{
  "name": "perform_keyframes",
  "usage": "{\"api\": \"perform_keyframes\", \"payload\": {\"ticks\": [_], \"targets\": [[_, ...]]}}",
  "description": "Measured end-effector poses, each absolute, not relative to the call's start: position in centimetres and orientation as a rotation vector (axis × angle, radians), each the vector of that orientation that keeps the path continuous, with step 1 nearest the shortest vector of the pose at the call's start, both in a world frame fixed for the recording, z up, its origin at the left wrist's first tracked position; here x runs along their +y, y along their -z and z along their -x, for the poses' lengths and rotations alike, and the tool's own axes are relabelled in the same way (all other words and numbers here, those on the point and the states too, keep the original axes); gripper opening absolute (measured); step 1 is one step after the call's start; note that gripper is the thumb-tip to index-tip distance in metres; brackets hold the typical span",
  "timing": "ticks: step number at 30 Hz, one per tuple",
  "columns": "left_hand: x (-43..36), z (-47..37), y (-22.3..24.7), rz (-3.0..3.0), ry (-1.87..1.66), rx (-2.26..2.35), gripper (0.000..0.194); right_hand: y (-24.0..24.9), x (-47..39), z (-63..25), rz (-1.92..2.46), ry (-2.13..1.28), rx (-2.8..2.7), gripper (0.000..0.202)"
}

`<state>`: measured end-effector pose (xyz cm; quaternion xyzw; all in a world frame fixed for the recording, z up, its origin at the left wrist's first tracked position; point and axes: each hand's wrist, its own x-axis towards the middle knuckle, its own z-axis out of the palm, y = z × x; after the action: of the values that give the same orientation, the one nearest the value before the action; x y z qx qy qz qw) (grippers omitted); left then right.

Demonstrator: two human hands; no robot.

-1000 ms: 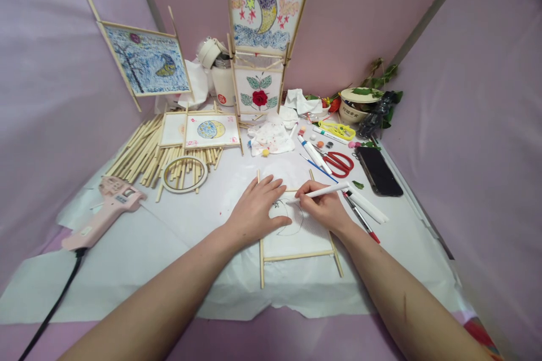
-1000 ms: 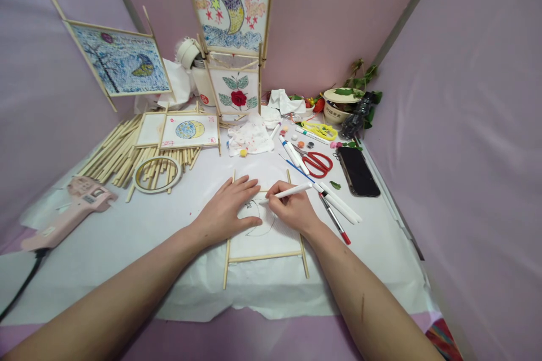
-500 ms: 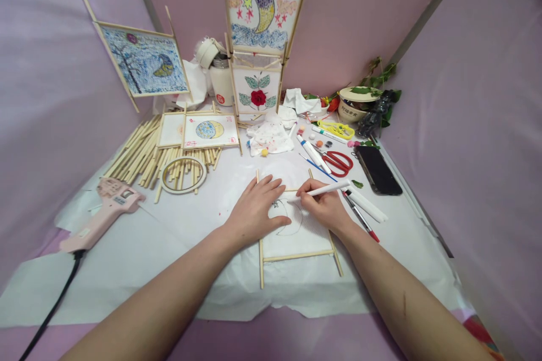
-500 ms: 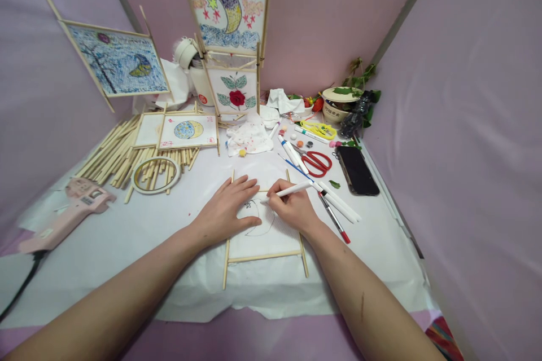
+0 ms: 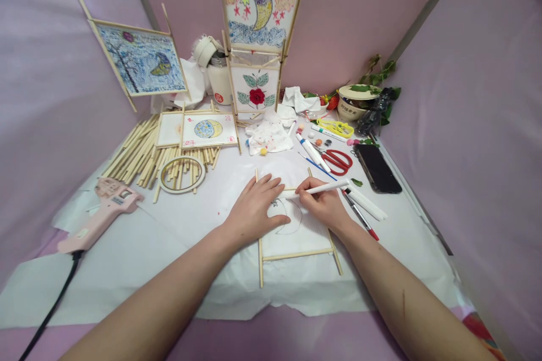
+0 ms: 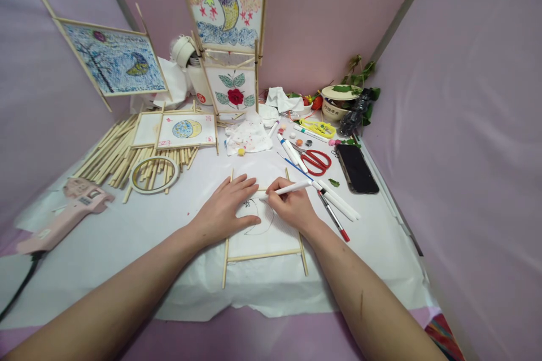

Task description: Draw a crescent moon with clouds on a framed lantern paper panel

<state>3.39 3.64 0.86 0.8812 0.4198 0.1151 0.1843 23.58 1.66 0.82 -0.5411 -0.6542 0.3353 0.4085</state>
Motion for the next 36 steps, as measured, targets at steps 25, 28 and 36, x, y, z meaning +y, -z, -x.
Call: {"api": "perform_keyframes", "payload": {"ticks": [25,28,36], "targets": [[3.72,-3.41,-0.82,-2.485,-0.325,1.192,0.071,-0.92,1.53,-23.52,1.267,-0.926,-1.7,0.01],[3.74,-3.46,-0.78,-2.496,-0.329,1.188,0.071,-0.92,1.5,-23.54,1.27,-0.93,-1.71,0.01],[3.68,-3.41,-0.75,-2.492,-0.316,1.193,0.073,-0.75,1.54,-23.62,1.312,-0.902,-1.698,0.01]]}}
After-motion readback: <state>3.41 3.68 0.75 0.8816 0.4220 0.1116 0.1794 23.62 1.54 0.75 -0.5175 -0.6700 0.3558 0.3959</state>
